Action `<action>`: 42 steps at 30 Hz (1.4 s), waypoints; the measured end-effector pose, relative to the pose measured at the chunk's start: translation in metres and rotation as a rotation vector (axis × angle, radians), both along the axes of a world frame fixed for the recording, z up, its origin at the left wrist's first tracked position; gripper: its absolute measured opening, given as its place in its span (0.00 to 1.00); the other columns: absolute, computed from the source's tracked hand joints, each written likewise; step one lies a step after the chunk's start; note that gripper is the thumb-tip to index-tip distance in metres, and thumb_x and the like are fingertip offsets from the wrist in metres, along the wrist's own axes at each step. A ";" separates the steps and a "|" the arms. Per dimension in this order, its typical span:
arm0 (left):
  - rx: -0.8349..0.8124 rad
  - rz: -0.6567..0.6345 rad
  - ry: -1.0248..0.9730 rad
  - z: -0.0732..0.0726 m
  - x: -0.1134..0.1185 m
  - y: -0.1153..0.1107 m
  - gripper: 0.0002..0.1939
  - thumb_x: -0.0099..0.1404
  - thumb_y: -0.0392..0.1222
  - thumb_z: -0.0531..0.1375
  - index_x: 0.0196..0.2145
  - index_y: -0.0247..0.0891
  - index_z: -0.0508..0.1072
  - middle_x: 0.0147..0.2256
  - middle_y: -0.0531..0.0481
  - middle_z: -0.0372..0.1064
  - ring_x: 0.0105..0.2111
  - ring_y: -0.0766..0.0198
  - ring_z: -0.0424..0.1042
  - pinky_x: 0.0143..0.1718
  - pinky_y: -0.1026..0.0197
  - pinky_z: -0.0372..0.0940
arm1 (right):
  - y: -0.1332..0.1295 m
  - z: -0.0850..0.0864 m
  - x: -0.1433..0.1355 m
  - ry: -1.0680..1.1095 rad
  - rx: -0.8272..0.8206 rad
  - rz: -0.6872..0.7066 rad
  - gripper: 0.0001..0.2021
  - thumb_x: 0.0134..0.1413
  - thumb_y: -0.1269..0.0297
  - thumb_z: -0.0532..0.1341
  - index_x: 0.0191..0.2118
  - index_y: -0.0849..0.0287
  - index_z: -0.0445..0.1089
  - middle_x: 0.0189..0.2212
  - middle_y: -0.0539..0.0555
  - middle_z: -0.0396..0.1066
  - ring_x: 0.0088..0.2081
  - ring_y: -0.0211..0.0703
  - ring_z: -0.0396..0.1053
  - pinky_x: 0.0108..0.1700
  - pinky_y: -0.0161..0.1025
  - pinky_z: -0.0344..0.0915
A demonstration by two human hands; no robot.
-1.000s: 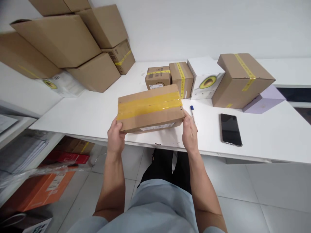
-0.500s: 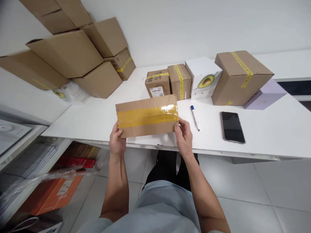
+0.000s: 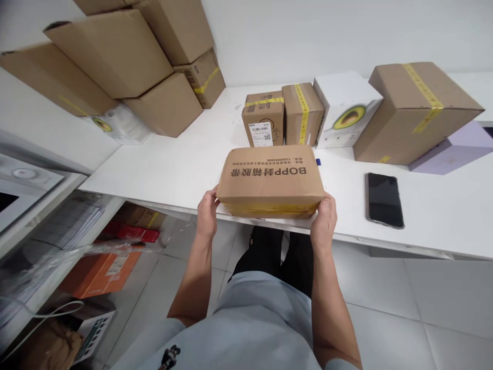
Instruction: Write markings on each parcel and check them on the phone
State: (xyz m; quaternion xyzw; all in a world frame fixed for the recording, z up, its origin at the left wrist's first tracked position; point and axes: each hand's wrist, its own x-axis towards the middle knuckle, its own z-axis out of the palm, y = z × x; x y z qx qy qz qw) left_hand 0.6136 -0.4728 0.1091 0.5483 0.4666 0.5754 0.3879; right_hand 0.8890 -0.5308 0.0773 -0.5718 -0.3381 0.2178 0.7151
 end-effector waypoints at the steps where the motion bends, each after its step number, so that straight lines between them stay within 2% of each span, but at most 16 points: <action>1: -0.016 0.004 0.024 -0.002 0.001 -0.002 0.25 0.68 0.65 0.53 0.40 0.41 0.77 0.58 0.41 0.71 0.63 0.51 0.66 0.65 0.44 0.58 | 0.000 -0.003 0.001 -0.001 -0.002 0.009 0.28 0.63 0.38 0.48 0.48 0.55 0.72 0.46 0.56 0.72 0.53 0.51 0.68 0.55 0.51 0.67; 4: -0.035 0.042 0.075 0.000 0.006 -0.007 0.32 0.67 0.69 0.50 0.43 0.39 0.78 0.57 0.39 0.72 0.61 0.50 0.68 0.65 0.43 0.57 | 0.002 -0.009 0.001 -0.003 -0.012 0.045 0.33 0.62 0.34 0.43 0.49 0.56 0.71 0.46 0.57 0.72 0.54 0.52 0.68 0.55 0.52 0.68; 8: -0.045 0.094 0.154 0.010 0.012 -0.012 0.37 0.66 0.73 0.48 0.50 0.38 0.77 0.57 0.37 0.72 0.56 0.50 0.72 0.62 0.44 0.61 | 0.005 -0.012 0.001 0.005 -0.041 0.017 0.37 0.61 0.31 0.40 0.48 0.57 0.71 0.44 0.57 0.73 0.54 0.52 0.70 0.54 0.50 0.68; 13: -0.035 0.113 0.204 0.016 0.011 -0.013 0.40 0.65 0.75 0.48 0.47 0.36 0.78 0.54 0.36 0.73 0.51 0.50 0.75 0.56 0.45 0.65 | 0.007 -0.014 0.004 0.128 -0.046 0.023 0.37 0.60 0.30 0.41 0.43 0.56 0.72 0.40 0.57 0.74 0.50 0.52 0.72 0.54 0.51 0.68; 16: -0.009 0.114 0.236 0.019 0.009 -0.013 0.37 0.65 0.74 0.48 0.42 0.38 0.79 0.51 0.39 0.76 0.49 0.50 0.74 0.53 0.47 0.66 | 0.009 -0.013 0.005 0.185 -0.010 0.081 0.37 0.59 0.29 0.40 0.42 0.56 0.71 0.38 0.57 0.74 0.48 0.52 0.73 0.52 0.51 0.69; 19: -0.012 0.123 0.264 0.025 0.005 -0.013 0.29 0.63 0.70 0.56 0.36 0.40 0.79 0.49 0.43 0.76 0.50 0.51 0.73 0.52 0.49 0.66 | 0.008 -0.009 0.002 0.204 -0.010 0.142 0.38 0.58 0.28 0.38 0.41 0.55 0.70 0.38 0.58 0.74 0.47 0.53 0.74 0.50 0.51 0.70; 21: -0.013 0.102 0.248 0.029 0.002 -0.014 0.24 0.61 0.65 0.63 0.37 0.40 0.78 0.50 0.44 0.75 0.51 0.51 0.72 0.51 0.51 0.66 | 0.007 -0.005 -0.001 0.258 -0.012 0.153 0.37 0.57 0.27 0.39 0.39 0.55 0.69 0.37 0.57 0.75 0.48 0.53 0.74 0.50 0.51 0.70; 24: 0.015 0.044 0.190 0.032 -0.004 -0.015 0.22 0.60 0.60 0.66 0.43 0.42 0.79 0.55 0.43 0.72 0.56 0.48 0.69 0.52 0.50 0.66 | 0.005 0.000 -0.004 0.320 -0.010 0.163 0.35 0.57 0.26 0.41 0.38 0.54 0.68 0.37 0.56 0.74 0.49 0.53 0.74 0.49 0.51 0.71; 29: 0.038 0.002 0.147 0.024 -0.010 -0.012 0.24 0.58 0.58 0.67 0.49 0.46 0.78 0.59 0.43 0.67 0.61 0.46 0.65 0.56 0.48 0.63 | 0.009 0.001 -0.005 0.346 -0.013 0.218 0.36 0.55 0.25 0.41 0.39 0.53 0.67 0.37 0.55 0.75 0.45 0.51 0.75 0.48 0.51 0.72; 36: 0.023 0.002 0.106 0.010 -0.011 -0.006 0.22 0.60 0.57 0.67 0.49 0.46 0.79 0.59 0.43 0.67 0.61 0.46 0.64 0.58 0.47 0.62 | 0.017 -0.017 -0.004 0.240 0.038 0.245 0.33 0.57 0.27 0.45 0.45 0.52 0.66 0.48 0.53 0.71 0.54 0.48 0.69 0.57 0.50 0.66; 42: -0.012 -0.032 0.104 0.009 -0.012 -0.005 0.23 0.60 0.57 0.66 0.50 0.45 0.78 0.60 0.42 0.66 0.62 0.45 0.64 0.59 0.45 0.62 | 0.014 -0.021 -0.002 0.237 0.089 0.288 0.33 0.54 0.27 0.49 0.47 0.51 0.65 0.50 0.54 0.70 0.53 0.50 0.69 0.55 0.52 0.67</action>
